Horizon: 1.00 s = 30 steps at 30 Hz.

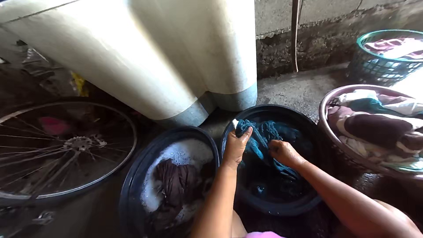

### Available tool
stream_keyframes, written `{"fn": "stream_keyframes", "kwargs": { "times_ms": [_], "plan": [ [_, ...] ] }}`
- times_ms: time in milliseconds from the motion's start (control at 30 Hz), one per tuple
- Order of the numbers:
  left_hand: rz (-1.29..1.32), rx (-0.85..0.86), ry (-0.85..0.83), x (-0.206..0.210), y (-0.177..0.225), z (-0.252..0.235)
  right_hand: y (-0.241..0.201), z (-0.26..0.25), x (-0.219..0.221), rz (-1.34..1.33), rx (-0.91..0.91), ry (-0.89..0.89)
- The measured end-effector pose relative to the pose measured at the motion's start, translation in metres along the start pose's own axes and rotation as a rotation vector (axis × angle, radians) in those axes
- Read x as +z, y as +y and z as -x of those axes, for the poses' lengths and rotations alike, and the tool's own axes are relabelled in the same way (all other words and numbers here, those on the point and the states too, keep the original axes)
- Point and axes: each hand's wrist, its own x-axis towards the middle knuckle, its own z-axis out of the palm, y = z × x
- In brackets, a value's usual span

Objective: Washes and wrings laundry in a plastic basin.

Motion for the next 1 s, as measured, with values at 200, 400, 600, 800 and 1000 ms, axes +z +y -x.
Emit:
{"fn": "stream_keyframes", "kwargs": {
  "times_ms": [200, 400, 600, 800, 1000],
  "plan": [
    [0.022, -0.041, -0.046, -0.004, 0.000, 0.003, -0.031, 0.006, -0.012, -0.698, -0.091, 0.045],
    [0.008, -0.101, -0.185, 0.014, 0.000, 0.021, -0.029, 0.006, 0.016, -0.024, -0.093, 0.257],
    [0.278, 0.090, 0.298, -0.039, 0.033, -0.007, 0.028, 0.000, 0.020, 0.329, 0.329, -0.115],
    [0.010, 0.073, 0.633, -0.072, 0.027, -0.025, 0.000, 0.007, -0.028, 0.078, -0.086, -0.278],
    [0.097, 0.146, 0.393, -0.066, 0.028, -0.020, -0.036, 0.042, -0.110, -0.598, -0.565, 0.183]
  ]
}}
